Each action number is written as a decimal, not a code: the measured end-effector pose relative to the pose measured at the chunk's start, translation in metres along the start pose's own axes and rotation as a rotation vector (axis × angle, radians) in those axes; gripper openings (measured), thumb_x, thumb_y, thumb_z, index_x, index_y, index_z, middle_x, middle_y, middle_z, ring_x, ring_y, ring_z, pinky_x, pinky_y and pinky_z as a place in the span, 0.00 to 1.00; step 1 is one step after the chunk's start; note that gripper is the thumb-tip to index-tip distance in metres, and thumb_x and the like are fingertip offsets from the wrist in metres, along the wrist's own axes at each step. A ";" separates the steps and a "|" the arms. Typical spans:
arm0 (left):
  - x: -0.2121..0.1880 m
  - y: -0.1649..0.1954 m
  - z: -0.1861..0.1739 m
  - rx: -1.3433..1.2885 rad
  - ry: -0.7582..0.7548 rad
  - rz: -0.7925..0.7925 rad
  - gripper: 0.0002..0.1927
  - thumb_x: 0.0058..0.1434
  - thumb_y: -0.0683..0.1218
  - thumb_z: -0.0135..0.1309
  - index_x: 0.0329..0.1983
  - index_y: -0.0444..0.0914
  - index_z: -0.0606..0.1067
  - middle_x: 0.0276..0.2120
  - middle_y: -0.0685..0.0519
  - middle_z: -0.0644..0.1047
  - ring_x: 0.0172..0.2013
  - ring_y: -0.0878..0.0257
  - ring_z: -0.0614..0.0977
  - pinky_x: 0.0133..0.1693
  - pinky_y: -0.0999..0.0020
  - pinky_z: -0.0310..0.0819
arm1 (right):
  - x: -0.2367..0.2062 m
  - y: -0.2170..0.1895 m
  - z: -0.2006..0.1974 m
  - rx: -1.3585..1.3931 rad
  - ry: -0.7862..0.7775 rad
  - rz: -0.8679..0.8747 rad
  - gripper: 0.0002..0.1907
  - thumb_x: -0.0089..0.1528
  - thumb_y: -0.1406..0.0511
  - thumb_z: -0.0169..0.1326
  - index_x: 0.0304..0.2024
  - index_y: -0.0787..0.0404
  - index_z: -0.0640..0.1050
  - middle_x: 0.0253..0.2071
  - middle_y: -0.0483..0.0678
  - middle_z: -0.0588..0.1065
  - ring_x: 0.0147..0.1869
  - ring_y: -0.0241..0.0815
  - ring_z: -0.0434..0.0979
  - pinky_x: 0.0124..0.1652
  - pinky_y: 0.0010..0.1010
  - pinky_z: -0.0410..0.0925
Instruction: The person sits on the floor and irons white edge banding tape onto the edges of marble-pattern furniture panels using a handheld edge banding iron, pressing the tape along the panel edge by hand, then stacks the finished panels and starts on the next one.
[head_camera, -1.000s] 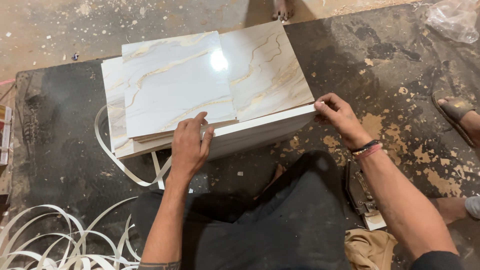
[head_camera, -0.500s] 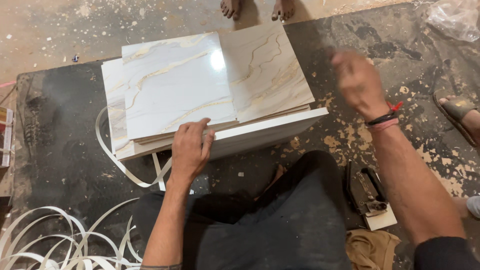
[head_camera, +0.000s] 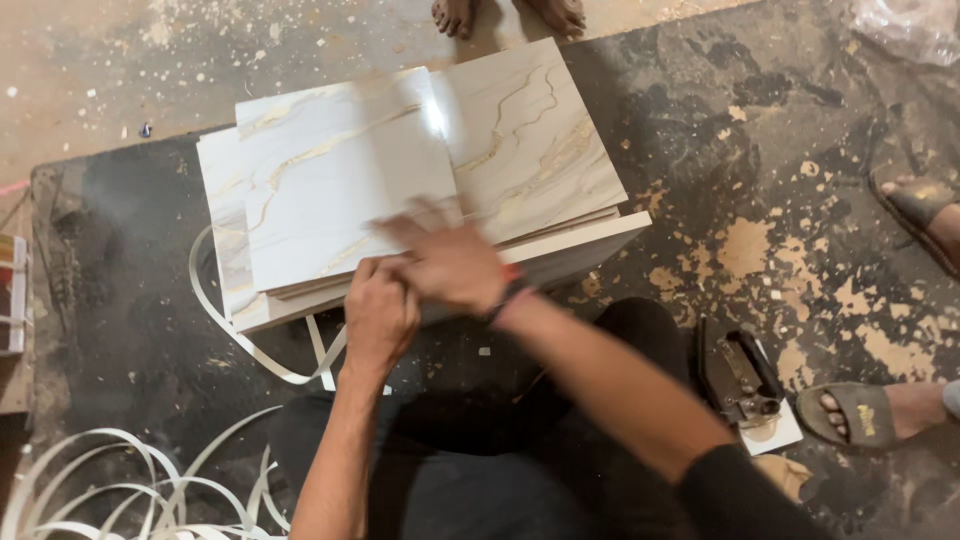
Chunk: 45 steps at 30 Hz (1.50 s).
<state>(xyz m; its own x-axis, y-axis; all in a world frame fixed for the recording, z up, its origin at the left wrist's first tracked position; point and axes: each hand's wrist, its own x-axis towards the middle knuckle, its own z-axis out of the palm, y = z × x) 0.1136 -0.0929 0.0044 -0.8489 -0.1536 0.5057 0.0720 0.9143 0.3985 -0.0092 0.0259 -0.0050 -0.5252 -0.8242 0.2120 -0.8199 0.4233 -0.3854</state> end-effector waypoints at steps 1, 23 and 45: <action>0.000 -0.002 0.000 0.020 -0.004 0.004 0.09 0.61 0.42 0.50 0.40 0.33 0.78 0.40 0.46 0.80 0.44 0.48 0.78 0.48 0.54 0.73 | 0.006 -0.013 0.009 0.042 0.027 -0.036 0.29 0.70 0.50 0.48 0.73 0.44 0.63 0.66 0.52 0.71 0.75 0.55 0.59 0.69 0.66 0.43; 0.022 0.033 0.023 0.197 -0.392 0.044 0.33 0.60 0.59 0.60 0.59 0.33 0.69 0.45 0.45 0.79 0.48 0.49 0.80 0.53 0.52 0.70 | -0.047 0.069 -0.066 -0.397 -0.142 0.037 0.20 0.68 0.54 0.40 0.60 0.42 0.74 0.72 0.47 0.67 0.70 0.62 0.64 0.61 0.73 0.52; 0.109 0.142 0.147 -0.185 -0.664 -0.332 0.40 0.68 0.70 0.29 0.77 0.46 0.57 0.55 0.39 0.78 0.55 0.39 0.79 0.55 0.38 0.70 | -0.124 0.147 -0.119 -0.082 0.270 -0.017 0.18 0.74 0.66 0.42 0.64 0.63 0.73 0.56 0.54 0.76 0.62 0.56 0.73 0.61 0.46 0.65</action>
<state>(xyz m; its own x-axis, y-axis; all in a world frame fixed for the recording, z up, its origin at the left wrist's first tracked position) -0.0455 0.0749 0.0039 -0.9737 -0.0983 -0.2056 -0.2048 0.7729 0.6006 -0.0921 0.2350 0.0186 -0.5440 -0.7061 0.4534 -0.8390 0.4486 -0.3081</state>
